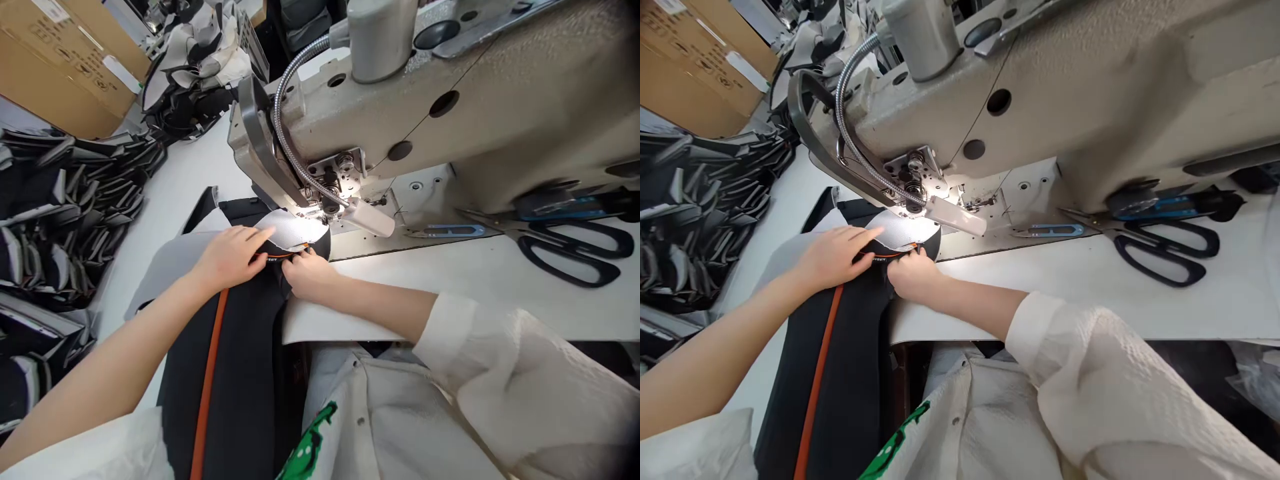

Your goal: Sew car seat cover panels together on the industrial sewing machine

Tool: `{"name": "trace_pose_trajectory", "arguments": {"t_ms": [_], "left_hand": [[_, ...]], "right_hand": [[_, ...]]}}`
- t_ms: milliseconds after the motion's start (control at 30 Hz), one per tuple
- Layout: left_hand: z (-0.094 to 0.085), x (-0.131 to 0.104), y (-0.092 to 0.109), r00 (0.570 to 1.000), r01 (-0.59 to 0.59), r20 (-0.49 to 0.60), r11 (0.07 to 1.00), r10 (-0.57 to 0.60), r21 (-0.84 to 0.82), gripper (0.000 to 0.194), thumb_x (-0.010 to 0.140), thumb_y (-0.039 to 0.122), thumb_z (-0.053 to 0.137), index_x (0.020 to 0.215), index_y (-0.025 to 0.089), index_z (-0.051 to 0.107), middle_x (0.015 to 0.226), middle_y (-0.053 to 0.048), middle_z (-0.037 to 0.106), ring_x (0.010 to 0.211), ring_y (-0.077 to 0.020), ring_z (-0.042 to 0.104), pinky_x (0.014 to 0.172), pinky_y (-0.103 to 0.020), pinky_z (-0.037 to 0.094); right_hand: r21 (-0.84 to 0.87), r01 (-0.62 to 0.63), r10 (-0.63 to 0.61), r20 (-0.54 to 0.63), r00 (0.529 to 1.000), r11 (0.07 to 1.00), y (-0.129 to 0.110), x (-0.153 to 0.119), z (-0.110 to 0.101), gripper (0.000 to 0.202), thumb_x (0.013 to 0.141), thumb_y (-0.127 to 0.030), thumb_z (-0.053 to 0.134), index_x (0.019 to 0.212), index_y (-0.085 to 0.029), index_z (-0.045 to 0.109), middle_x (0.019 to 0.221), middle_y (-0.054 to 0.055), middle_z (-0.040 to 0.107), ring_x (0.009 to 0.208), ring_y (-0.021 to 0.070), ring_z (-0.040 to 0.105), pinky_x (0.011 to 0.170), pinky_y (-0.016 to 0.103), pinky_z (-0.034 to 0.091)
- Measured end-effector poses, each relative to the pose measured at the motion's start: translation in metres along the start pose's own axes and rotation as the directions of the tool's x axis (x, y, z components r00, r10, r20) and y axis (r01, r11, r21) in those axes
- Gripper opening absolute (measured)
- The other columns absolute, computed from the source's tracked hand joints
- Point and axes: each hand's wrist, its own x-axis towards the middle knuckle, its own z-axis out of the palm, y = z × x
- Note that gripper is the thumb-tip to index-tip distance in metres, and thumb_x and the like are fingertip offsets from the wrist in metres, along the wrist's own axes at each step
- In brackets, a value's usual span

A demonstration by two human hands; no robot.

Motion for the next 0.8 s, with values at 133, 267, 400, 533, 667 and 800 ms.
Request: {"name": "trace_pose_trajectory", "arguments": {"t_ms": [133,267,400,533,667,800], "left_hand": [[0.0,0.011,0.0,0.992,-0.129,-0.041,0.974,0.123,-0.186,0.053,0.086,0.047,0.044,0.129,0.017,0.05,0.114,-0.01,0.06,0.106,-0.0252,0.055,0.098,-0.039,0.04],[-0.009,0.007,0.025,0.989,-0.061,0.105,0.928,0.107,-0.366,0.053,0.083,0.045,0.05,0.131,0.022,0.049,0.122,-0.006,0.061,0.108,-0.0239,0.057,0.094,-0.033,0.044],[-0.008,-0.003,0.084,0.936,0.109,0.35,0.931,0.022,-0.35,0.063,0.084,0.027,0.043,0.145,0.021,0.029,0.108,-0.009,0.068,0.092,-0.0265,0.066,0.075,-0.034,0.05],[-0.004,-0.003,0.106,0.886,0.236,0.456,0.926,-0.081,-0.294,0.073,0.08,0.025,0.043,0.148,0.023,0.016,0.1,-0.011,0.07,0.087,-0.0313,0.067,0.07,-0.038,0.05],[-0.004,0.002,0.1,0.899,0.245,0.435,0.77,0.047,-0.59,0.076,0.077,0.022,0.045,0.148,0.023,0.018,0.124,-0.007,0.06,0.104,-0.0225,0.062,0.082,-0.028,0.049],[-0.005,0.007,0.106,0.881,0.28,0.472,0.753,0.046,-0.595,0.076,0.077,0.025,0.046,0.148,0.019,0.019,0.113,-0.01,0.066,0.094,-0.0227,0.064,0.075,-0.028,0.05]], "right_hand": [[0.28,0.143,-0.174,0.091,0.981,0.949,0.029,-0.015,-0.009,0.048,0.077,-0.008,0.048,0.123,-0.018,0.057,0.113,0.008,0.065,0.1,0.0237,0.062,0.082,0.032,0.051],[0.234,0.396,-0.405,-0.011,0.914,0.888,0.045,-0.045,0.007,0.055,0.078,-0.01,0.05,0.133,-0.012,0.046,0.134,0.008,0.052,0.123,0.0206,0.047,0.11,0.04,0.029],[0.013,0.522,-0.519,-0.072,0.851,0.853,0.04,-0.053,0.027,0.034,0.083,-0.016,0.05,0.115,-0.007,0.059,0.125,0.014,0.057,0.121,0.024,0.048,0.112,0.046,0.024],[-0.247,0.412,-0.459,-0.175,0.871,0.877,0.026,-0.061,0.04,0.029,0.088,-0.016,0.045,0.106,-0.004,0.064,0.112,0.017,0.063,0.109,0.0271,0.056,0.105,0.048,0.033],[-0.434,0.23,-0.404,-0.367,0.838,0.871,0.015,-0.081,0.044,0.031,0.087,-0.01,0.043,0.108,0.002,0.062,0.111,0.024,0.063,0.102,0.0298,0.061,0.088,0.043,0.049],[-0.459,0.232,-0.433,-0.402,0.806,0.858,0.014,-0.088,0.043,0.027,0.083,-0.007,0.043,0.093,0.001,0.067,0.098,0.025,0.066,0.091,0.0305,0.066,0.08,0.043,0.053]]}}
